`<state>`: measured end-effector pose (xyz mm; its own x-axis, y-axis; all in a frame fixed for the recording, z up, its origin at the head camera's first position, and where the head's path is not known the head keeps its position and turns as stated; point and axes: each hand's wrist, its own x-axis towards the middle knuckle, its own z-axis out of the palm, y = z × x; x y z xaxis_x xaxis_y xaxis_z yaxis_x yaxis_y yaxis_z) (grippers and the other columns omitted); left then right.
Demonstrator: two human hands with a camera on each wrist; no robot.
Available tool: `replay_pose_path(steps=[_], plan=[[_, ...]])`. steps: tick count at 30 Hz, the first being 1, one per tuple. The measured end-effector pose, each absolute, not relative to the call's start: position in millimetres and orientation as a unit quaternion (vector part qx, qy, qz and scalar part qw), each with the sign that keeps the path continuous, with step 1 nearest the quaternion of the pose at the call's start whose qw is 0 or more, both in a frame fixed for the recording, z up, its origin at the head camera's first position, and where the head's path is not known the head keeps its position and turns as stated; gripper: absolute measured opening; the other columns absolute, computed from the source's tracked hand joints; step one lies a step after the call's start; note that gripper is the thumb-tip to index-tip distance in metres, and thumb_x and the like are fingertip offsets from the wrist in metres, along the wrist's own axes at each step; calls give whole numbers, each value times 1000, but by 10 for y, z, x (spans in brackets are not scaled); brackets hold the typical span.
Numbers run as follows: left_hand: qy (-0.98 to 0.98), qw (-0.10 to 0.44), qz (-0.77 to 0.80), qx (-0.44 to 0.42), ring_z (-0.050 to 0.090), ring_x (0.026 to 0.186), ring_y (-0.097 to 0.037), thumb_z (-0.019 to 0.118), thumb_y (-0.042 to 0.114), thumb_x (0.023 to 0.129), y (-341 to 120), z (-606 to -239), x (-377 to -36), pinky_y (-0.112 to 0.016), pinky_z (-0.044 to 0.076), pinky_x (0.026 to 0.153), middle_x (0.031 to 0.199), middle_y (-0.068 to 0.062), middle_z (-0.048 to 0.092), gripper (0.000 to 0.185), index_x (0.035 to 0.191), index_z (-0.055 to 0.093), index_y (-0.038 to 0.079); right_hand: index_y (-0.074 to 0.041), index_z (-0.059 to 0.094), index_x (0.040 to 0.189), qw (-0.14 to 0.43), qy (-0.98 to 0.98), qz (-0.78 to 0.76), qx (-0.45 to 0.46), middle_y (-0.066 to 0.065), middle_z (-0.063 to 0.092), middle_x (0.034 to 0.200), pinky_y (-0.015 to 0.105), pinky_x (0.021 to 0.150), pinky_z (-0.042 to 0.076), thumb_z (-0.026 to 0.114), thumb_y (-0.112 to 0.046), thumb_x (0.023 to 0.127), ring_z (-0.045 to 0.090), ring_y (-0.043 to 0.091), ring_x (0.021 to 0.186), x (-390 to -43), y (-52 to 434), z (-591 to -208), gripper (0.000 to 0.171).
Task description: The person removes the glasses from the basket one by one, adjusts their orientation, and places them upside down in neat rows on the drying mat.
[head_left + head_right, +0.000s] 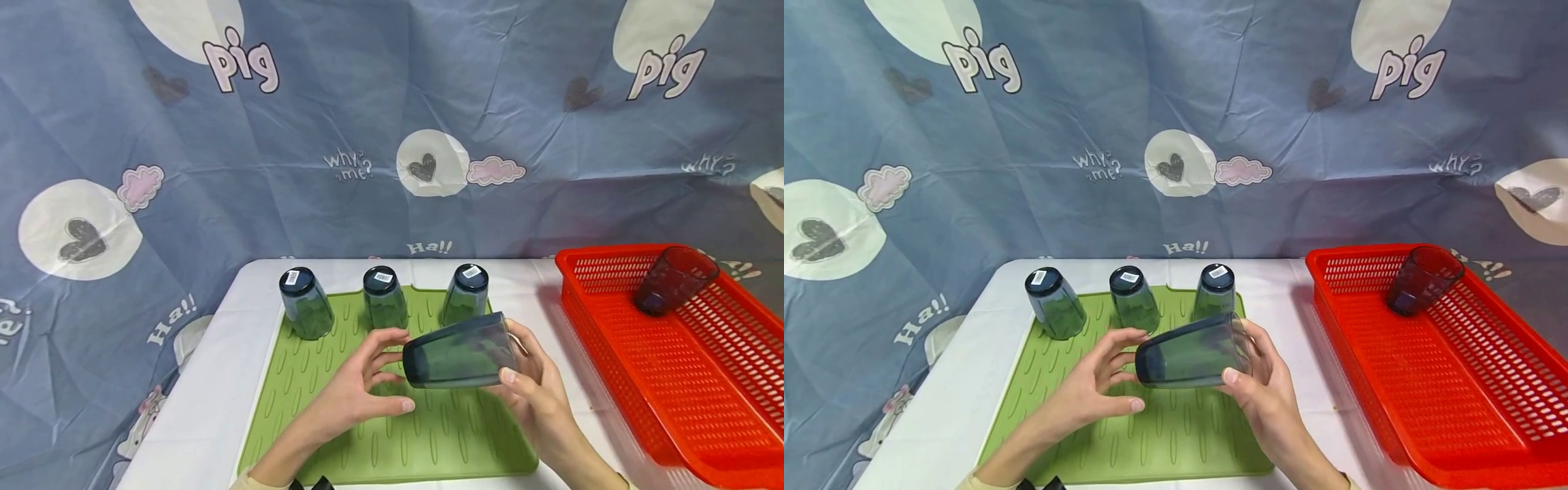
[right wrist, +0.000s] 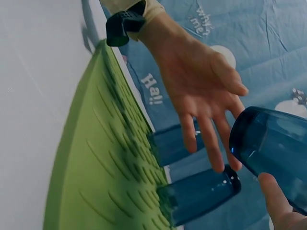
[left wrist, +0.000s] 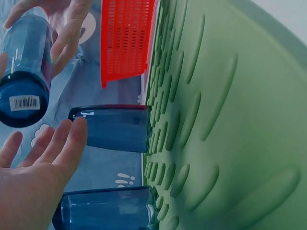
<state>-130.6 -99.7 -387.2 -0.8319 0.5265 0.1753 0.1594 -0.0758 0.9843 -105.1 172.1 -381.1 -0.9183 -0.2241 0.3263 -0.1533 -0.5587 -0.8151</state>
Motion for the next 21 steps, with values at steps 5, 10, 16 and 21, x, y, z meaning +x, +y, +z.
replay_pose_path(steps=[5,10,16,21], plan=[[649,157,705,241,49,125,-31,81,1,77,-954,-3882,-1291,-46,49,98,147,-12,39,84,147,35,17,-9,40,142,38,475,-855,-205,12,52,135,43,91,54,46,6,89,60,23,112,-1024,1681,-3839,55],[621,162,728,239,48,128,-32,79,-2,77,-910,-3894,-1268,-45,48,99,148,-13,39,85,147,35,13,-6,37,142,47,459,-861,-216,15,51,136,45,94,52,44,6,89,60,25,112,-1007,1640,-3856,55],[603,164,749,222,47,127,-32,79,-3,76,-860,-3917,-1235,-40,49,99,145,-14,42,84,146,36,14,-8,36,143,78,433,-874,-206,16,52,134,50,99,47,42,4,91,58,27,116,-979,1587,-3884,53],[601,158,755,210,48,125,-32,79,-4,75,-829,-3935,-1218,-40,46,102,142,-16,44,82,145,39,13,-8,37,144,90,420,-881,-200,18,50,136,52,102,44,40,3,92,57,30,119,-967,1549,-3919,54]])
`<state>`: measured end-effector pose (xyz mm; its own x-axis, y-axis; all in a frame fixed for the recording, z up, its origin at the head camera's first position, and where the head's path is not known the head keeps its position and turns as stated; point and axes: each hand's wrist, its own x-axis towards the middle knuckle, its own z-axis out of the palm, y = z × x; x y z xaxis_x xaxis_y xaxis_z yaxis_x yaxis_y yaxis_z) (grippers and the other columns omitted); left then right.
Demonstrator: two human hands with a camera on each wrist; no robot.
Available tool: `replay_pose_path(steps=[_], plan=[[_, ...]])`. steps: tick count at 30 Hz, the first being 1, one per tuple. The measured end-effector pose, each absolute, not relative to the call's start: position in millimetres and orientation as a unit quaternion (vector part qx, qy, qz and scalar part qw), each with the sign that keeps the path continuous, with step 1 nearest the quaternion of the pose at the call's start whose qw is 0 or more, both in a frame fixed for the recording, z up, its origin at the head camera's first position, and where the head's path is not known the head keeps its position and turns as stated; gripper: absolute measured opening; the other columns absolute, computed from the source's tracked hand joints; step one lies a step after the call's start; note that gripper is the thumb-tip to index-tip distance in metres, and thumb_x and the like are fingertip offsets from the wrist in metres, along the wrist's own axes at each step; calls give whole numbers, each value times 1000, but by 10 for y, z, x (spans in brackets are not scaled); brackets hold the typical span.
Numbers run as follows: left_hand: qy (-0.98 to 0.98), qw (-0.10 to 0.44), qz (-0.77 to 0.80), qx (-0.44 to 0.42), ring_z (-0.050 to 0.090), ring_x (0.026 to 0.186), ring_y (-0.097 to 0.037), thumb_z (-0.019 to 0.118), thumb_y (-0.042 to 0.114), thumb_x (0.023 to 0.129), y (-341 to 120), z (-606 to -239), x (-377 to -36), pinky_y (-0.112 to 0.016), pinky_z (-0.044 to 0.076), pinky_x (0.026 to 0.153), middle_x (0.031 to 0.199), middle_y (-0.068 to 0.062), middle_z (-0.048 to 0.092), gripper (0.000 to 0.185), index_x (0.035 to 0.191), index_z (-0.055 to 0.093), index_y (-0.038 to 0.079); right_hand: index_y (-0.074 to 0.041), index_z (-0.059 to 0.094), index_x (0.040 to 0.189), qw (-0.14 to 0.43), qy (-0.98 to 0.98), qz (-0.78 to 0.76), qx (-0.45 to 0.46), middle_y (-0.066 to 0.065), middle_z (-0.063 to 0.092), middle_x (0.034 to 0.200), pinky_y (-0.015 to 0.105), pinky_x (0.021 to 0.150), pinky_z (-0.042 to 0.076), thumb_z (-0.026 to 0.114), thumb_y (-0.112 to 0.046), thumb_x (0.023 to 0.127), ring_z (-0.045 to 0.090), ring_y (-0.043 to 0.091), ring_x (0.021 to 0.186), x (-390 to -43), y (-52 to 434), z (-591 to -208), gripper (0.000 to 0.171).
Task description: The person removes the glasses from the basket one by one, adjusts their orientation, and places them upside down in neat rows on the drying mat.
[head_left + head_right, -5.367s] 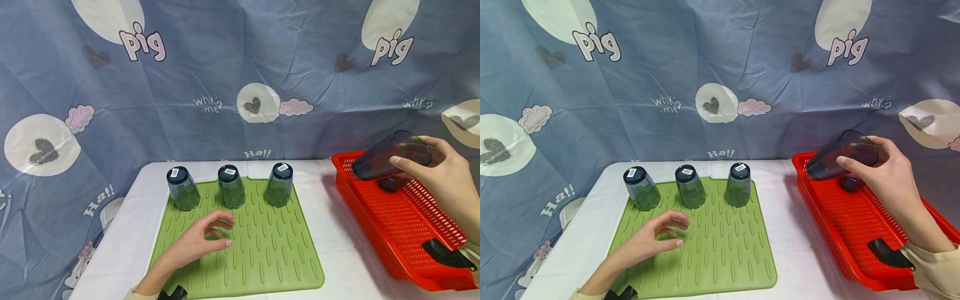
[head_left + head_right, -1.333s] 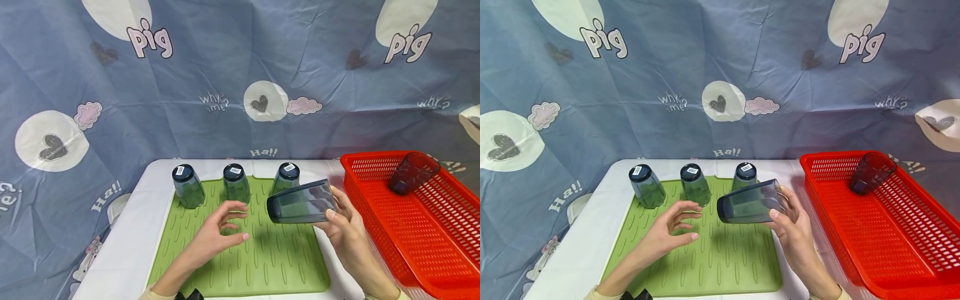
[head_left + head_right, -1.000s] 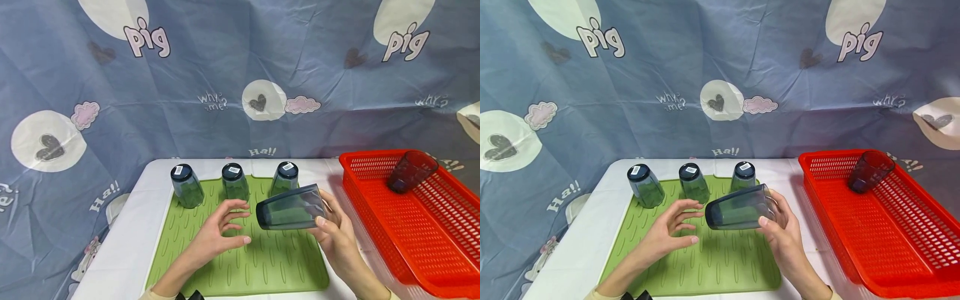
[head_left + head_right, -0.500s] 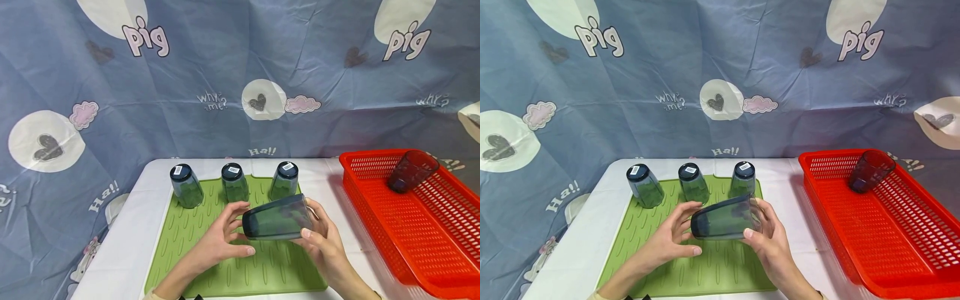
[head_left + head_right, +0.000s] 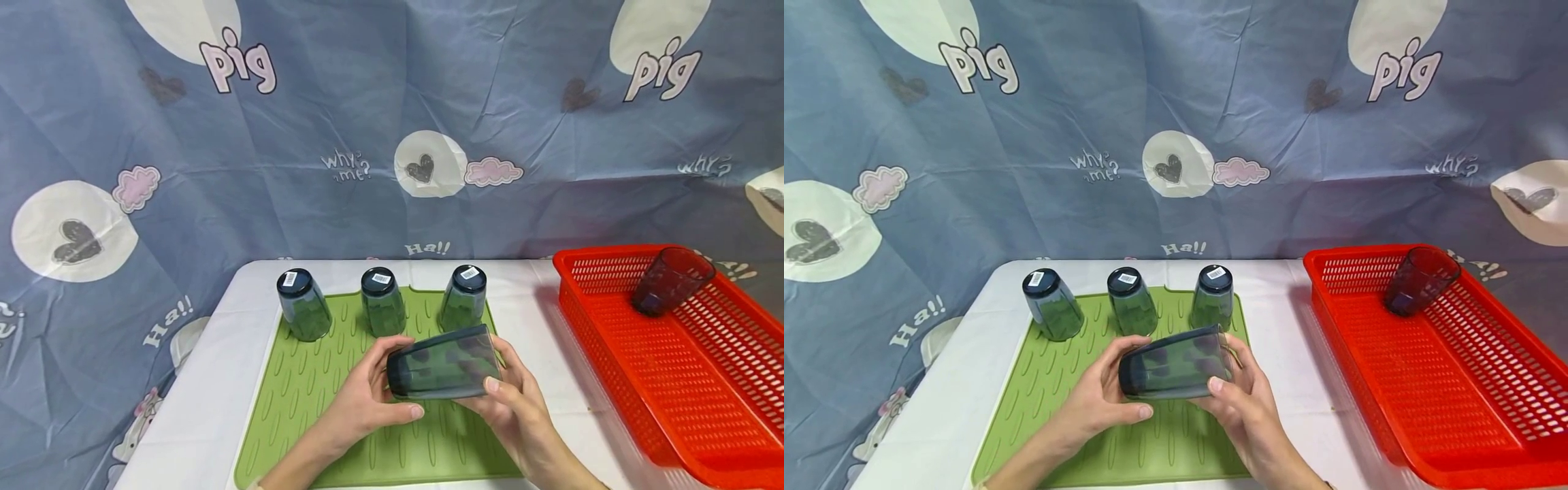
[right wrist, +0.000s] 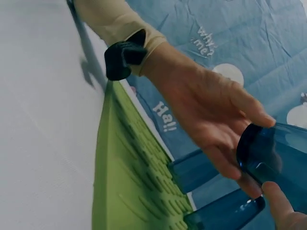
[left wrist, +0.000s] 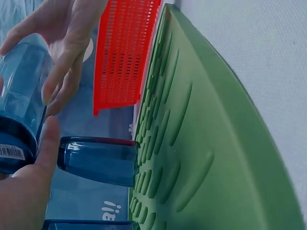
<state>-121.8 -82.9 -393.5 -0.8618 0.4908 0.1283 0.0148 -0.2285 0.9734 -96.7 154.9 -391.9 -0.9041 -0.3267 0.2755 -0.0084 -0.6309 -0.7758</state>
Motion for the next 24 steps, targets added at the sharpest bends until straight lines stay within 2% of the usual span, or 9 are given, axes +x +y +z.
replay_pose_path(steps=[14,24], plan=[[599,149,764,191,49,124,-32,80,-1,77,-815,-3936,-1214,-40,49,99,138,-17,46,73,139,42,8,-9,35,146,97,410,-883,-208,20,49,138,54,103,42,41,0,93,54,32,123,-941,1489,-3976,54],[593,153,775,155,50,122,-28,80,-3,75,-806,-3948,-1200,-35,49,99,135,-15,47,72,134,40,5,-9,36,146,99,407,-882,-215,20,51,137,53,104,41,37,1,94,55,32,122,-950,1494,-4005,53]])
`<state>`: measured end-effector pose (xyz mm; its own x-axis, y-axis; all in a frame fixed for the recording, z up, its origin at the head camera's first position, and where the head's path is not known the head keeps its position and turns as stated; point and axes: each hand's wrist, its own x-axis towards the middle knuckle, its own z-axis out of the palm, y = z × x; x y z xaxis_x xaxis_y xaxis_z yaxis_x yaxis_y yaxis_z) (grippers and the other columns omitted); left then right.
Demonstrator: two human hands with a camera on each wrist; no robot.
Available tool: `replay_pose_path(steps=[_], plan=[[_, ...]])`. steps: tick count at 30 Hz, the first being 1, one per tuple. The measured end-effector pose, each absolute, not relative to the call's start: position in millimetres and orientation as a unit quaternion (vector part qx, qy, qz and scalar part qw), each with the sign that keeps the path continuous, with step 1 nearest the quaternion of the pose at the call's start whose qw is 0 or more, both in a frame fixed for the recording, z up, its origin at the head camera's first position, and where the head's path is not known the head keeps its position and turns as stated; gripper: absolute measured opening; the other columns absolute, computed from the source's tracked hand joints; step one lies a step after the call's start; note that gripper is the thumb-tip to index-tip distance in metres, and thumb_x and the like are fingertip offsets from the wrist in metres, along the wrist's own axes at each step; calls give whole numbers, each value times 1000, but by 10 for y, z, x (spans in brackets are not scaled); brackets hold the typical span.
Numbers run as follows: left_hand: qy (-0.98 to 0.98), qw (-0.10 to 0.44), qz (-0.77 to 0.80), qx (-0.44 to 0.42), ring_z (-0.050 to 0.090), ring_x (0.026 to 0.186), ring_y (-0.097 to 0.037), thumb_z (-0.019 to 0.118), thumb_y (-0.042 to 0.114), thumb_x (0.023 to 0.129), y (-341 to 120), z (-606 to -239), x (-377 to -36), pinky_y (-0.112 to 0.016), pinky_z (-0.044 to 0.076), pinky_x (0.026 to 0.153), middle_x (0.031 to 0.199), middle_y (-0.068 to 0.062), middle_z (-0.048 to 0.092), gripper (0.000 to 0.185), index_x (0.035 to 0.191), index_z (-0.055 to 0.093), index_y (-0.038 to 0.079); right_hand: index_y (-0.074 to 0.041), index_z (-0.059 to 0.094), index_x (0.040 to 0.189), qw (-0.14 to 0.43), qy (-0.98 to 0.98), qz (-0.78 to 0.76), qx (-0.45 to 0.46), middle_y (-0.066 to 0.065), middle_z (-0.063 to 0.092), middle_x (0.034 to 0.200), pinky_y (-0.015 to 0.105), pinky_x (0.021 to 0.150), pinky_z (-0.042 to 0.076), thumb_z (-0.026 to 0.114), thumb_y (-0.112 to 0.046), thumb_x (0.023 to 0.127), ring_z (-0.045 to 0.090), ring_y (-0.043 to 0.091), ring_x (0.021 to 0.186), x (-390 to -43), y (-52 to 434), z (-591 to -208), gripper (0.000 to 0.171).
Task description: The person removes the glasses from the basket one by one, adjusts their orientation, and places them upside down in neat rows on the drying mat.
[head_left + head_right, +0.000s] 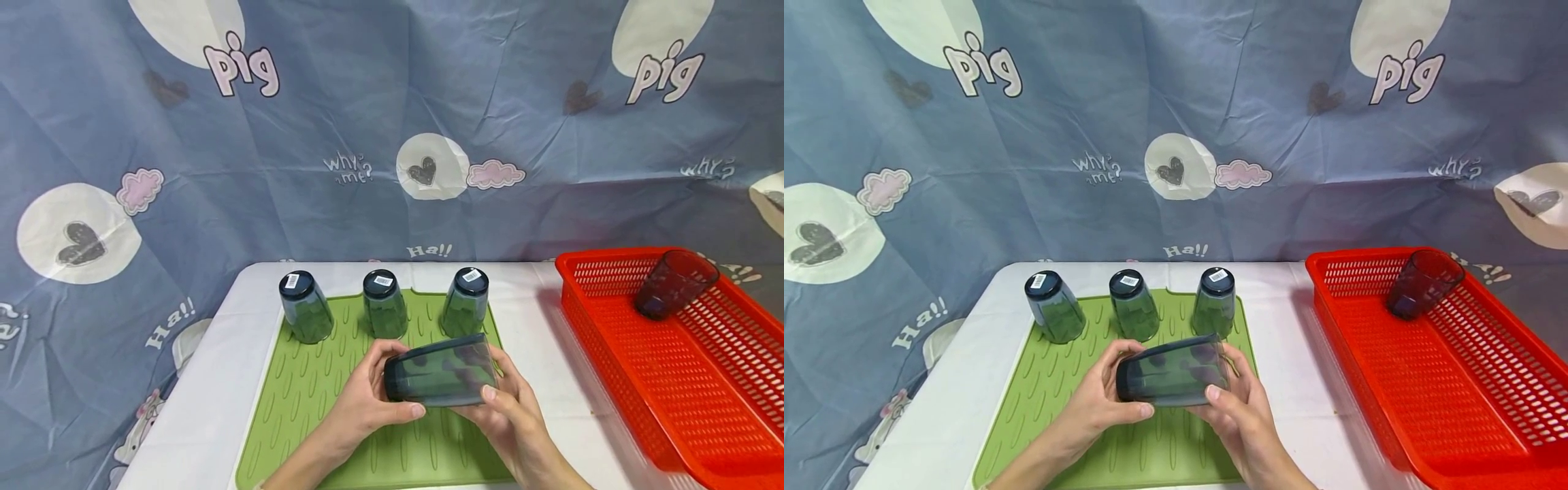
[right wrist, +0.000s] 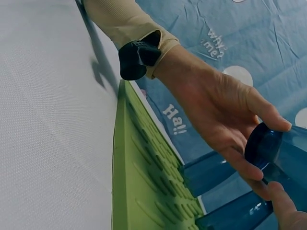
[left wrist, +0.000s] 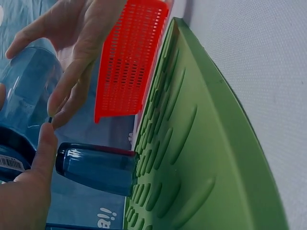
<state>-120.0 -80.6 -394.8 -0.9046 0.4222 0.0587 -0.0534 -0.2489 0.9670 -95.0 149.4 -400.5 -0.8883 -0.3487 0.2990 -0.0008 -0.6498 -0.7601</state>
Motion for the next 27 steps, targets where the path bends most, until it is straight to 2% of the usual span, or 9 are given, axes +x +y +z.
replay_pose_path(steps=[13,24,27], plan=[[594,126,778,161,54,118,-31,81,-5,74,-788,-3923,-1166,-38,51,96,134,-17,48,69,132,44,5,-9,36,146,92,424,-875,-214,19,51,138,53,103,43,41,-4,95,55,31,123,-957,1521,-4003,52],[578,109,789,178,56,114,-30,79,-8,71,-828,-3938,-1199,-40,52,95,130,-19,50,69,132,46,1,-7,33,147,82,454,-859,-221,19,50,140,45,104,45,49,-4,94,54,30,124,-981,1537,-4002,55],[576,107,791,177,57,112,-29,79,-8,71,-836,-3940,-1209,-39,52,94,130,-19,51,69,131,46,0,-6,35,145,72,457,-858,-222,16,50,139,41,104,45,49,-1,92,54,26,122,-992,1541,-4015,55]])
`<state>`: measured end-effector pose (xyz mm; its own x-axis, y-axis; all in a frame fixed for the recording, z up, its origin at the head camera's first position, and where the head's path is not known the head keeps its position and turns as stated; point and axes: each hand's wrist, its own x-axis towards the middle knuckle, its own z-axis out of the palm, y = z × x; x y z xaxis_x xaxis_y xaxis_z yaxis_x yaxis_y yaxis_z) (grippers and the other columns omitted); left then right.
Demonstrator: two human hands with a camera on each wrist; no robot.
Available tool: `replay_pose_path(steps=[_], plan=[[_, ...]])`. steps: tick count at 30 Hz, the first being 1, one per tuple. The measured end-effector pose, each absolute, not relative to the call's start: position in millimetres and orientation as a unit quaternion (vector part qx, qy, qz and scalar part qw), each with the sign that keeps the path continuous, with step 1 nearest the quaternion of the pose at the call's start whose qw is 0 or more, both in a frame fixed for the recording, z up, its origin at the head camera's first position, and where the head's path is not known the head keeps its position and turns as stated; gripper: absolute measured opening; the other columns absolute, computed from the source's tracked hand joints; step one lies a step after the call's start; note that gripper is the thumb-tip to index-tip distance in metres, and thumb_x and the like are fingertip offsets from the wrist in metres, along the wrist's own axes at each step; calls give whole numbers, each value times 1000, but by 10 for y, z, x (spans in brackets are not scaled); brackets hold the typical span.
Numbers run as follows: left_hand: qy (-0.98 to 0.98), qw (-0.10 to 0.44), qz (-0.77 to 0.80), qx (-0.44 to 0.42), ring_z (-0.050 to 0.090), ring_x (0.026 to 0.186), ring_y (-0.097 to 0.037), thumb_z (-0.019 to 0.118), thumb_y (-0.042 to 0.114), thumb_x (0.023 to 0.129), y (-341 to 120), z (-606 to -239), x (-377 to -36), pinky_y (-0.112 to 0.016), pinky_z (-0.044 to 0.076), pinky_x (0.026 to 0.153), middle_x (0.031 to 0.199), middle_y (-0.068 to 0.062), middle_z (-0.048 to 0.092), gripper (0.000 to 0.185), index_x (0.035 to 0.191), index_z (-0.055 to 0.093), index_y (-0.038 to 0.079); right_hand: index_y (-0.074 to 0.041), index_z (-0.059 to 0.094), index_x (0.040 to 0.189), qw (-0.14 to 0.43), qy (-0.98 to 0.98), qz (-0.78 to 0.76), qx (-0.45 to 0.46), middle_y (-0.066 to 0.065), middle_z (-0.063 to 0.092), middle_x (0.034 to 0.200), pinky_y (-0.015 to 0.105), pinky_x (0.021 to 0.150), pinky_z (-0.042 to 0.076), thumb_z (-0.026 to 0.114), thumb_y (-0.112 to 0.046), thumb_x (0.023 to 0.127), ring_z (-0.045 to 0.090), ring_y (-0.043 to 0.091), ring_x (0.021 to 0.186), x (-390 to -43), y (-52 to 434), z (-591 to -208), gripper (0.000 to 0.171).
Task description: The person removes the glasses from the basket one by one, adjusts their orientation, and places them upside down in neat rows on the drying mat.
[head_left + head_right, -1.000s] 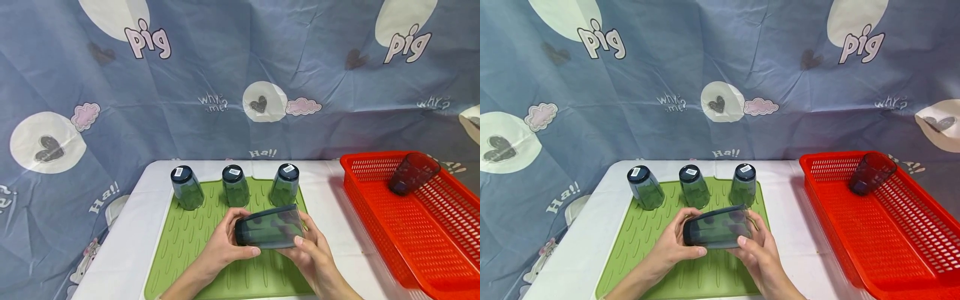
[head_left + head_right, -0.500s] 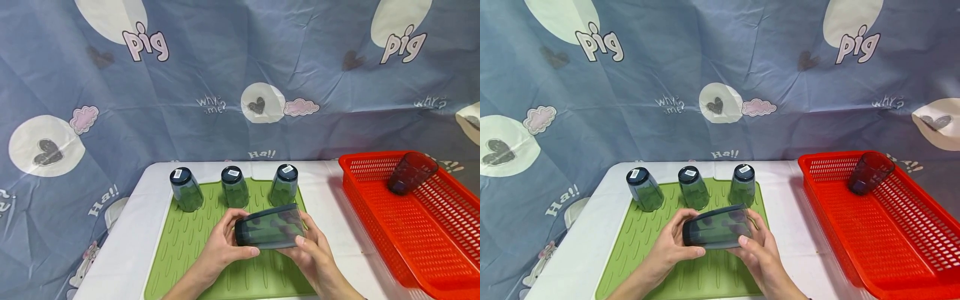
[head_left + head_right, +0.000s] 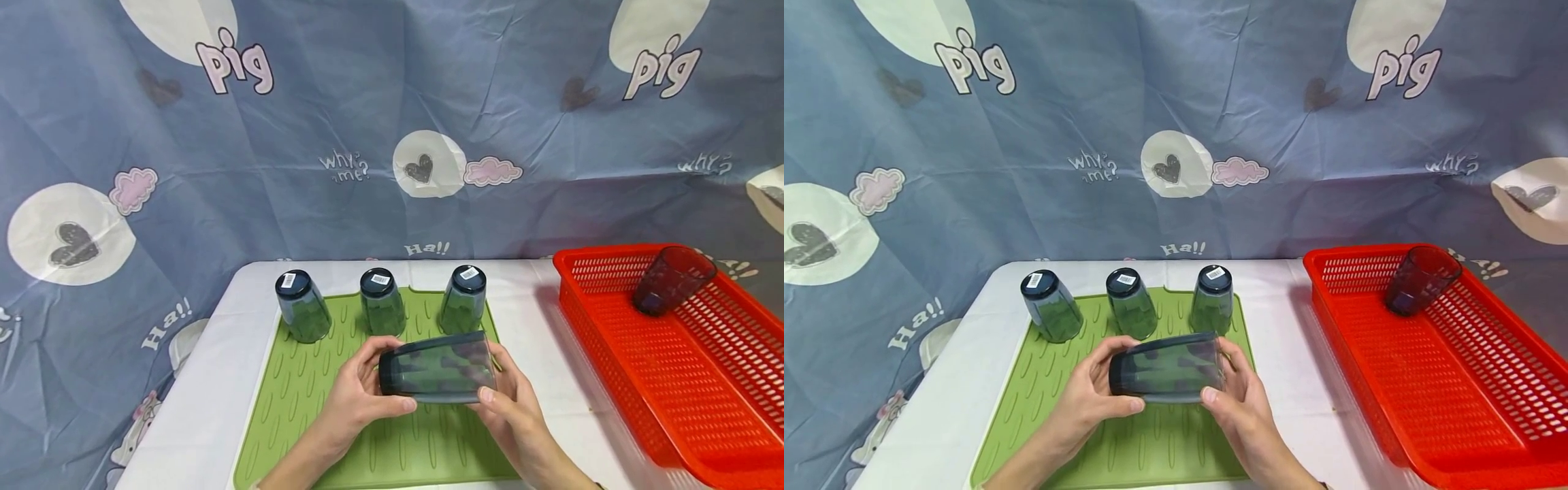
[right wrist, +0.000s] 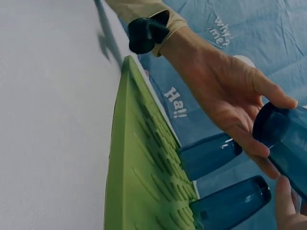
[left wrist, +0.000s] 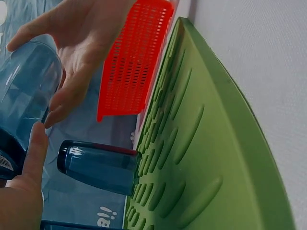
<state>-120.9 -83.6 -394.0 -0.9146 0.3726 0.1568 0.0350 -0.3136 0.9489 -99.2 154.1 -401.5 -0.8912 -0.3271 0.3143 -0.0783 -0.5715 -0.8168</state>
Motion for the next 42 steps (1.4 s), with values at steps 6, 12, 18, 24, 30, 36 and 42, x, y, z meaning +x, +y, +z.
replay_pose_path(steps=[6,12,18,24,30,36,42], plan=[[569,105,799,164,56,116,-29,79,-9,69,-839,-3938,-1211,-38,50,98,133,-18,50,71,132,46,0,-7,34,145,39,500,-835,-228,14,44,144,34,106,42,51,2,91,46,23,129,-998,1559,-4012,57],[564,99,803,163,54,118,-28,78,-11,68,-840,-3936,-1199,-37,48,100,134,-18,49,73,132,46,0,-5,31,146,17,543,-811,-217,15,44,144,33,105,42,56,2,89,45,25,130,-1005,1572,-3967,62],[568,87,800,171,53,119,-29,78,-11,68,-855,-3920,-1212,-37,48,100,134,-18,50,72,132,46,-2,-2,33,146,-24,572,-783,-242,15,46,143,29,102,44,62,7,85,46,22,128,-1048,1627,-3915,68],[573,81,799,166,54,118,-30,77,-12,67,-887,-3889,-1223,-38,48,101,133,-18,49,73,131,46,0,8,30,144,-74,600,-741,-292,22,44,143,33,106,42,61,19,79,43,28,133,-1118,1742,-3836,73],[579,79,797,153,55,117,-31,78,-12,66,-924,-3872,-1237,-39,48,100,135,-18,48,75,132,46,2,16,30,140,-122,605,-709,-340,32,43,139,37,105,43,59,27,75,42,36,131,-1222,1893,-3748,72],[589,69,793,141,55,116,-31,79,-11,66,-959,-3859,-1256,-36,49,99,134,-18,49,75,133,47,2,17,34,137,-159,625,-694,-319,27,47,137,35,105,42,58,30,75,43,35,129,-1278,2043,-3675,68],[597,59,787,141,54,118,-31,79,-11,66,-981,-3847,-1271,-36,48,101,135,-19,49,75,133,47,2,14,39,136,-184,660,-672,-282,25,49,136,33,104,42,62,29,75,44,34,128,-1299,2132,-3653,67]])
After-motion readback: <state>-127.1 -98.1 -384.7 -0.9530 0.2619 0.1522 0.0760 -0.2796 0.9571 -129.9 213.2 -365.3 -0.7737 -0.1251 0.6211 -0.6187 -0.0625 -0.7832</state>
